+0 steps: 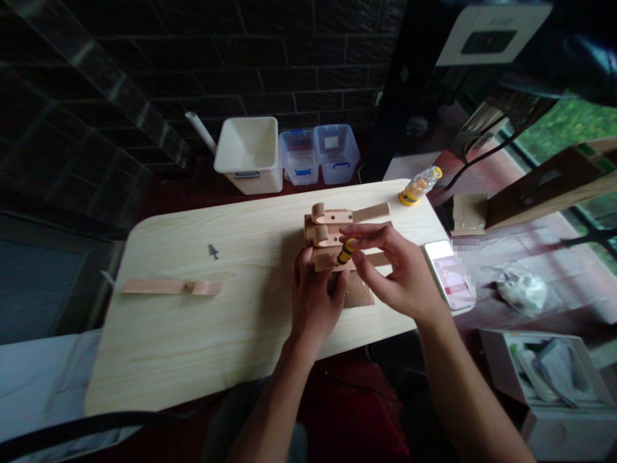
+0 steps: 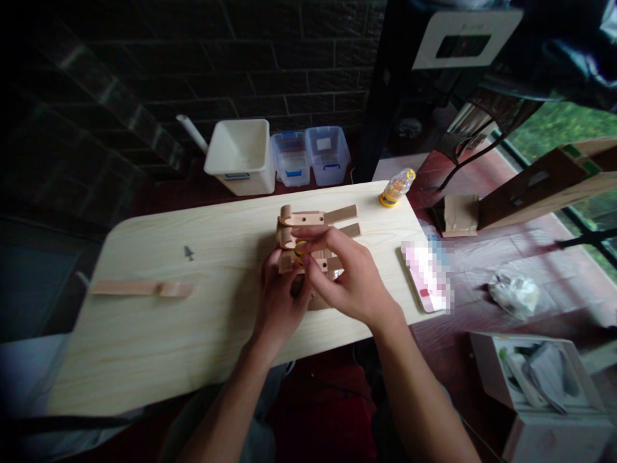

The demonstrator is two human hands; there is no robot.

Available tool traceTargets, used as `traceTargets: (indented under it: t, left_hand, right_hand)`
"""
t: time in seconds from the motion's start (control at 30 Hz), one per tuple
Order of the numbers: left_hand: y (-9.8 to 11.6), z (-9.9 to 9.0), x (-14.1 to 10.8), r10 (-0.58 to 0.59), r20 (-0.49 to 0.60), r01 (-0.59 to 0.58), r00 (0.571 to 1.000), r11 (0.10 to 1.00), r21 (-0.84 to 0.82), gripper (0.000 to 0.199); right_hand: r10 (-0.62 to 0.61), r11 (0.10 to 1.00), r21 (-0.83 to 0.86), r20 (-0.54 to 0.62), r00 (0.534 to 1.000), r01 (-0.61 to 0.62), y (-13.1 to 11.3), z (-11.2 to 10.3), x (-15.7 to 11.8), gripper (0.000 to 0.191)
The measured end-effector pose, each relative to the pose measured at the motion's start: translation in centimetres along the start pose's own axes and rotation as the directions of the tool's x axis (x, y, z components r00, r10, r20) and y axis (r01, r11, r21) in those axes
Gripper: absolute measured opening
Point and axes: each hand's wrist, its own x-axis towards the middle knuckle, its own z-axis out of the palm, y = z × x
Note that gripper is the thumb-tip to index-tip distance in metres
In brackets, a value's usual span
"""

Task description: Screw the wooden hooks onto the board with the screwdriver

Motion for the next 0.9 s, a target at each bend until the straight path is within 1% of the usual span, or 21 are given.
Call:
traceTargets:
  t: [0.07, 0.23, 0.37, 0.57, 0.77, 0.9]
  left_hand:
    - [-0.01, 0.01, -0.02, 0.000, 0.002, 0.000, 1.000, 1.000, 0.000, 0.039]
    - [-0.09, 0.17, -0.14, -0.003, -0.006, 0.003, 1.000, 1.000, -0.004, 0.036]
    - [-0.18, 0.24, -0.16, -0.004, -0.013, 0.004, 1.000, 1.000, -0.017, 0.038]
    - [-0.23, 0.14, -0.15, 0.001, 0.012, -0.001, 1.000, 1.000, -0.017, 0.039]
    - [-0.08, -0.03, -0.08, -0.010, 0.012, 0.010, 1.000, 1.000, -0.017, 0.039]
    - [-0.16, 0.18, -0.14, -0.009, -0.004, 0.009, 1.000, 1.000, -0.004, 0.040]
  right_hand:
    - [0.013, 1.000, 0.011, -0.013, 1.000, -0.013, 0.17, 0.07, -0.02, 0.013]
    - [-0.025, 0.999, -0.026, -0.035, 0.999, 0.024, 0.56, 0.08, 0.08, 0.013]
    - [-0.041, 0.999, -0.018, -0.019, 0.999, 0.041, 0.39, 0.06, 0.06, 0.015]
    - [0.008, 1.000, -0.008, -0.011, 1.000, -0.009, 0.48, 0.09, -0.03, 0.013]
    - [-0.016, 1.000, -0.008, -0.045, 0.999, 0.015, 0.85, 0.08, 0.16, 0.011]
    - [-0.019, 1.000, 0.000, -0.019, 1.000, 0.019, 0.66, 0.04, 0.10, 0.012]
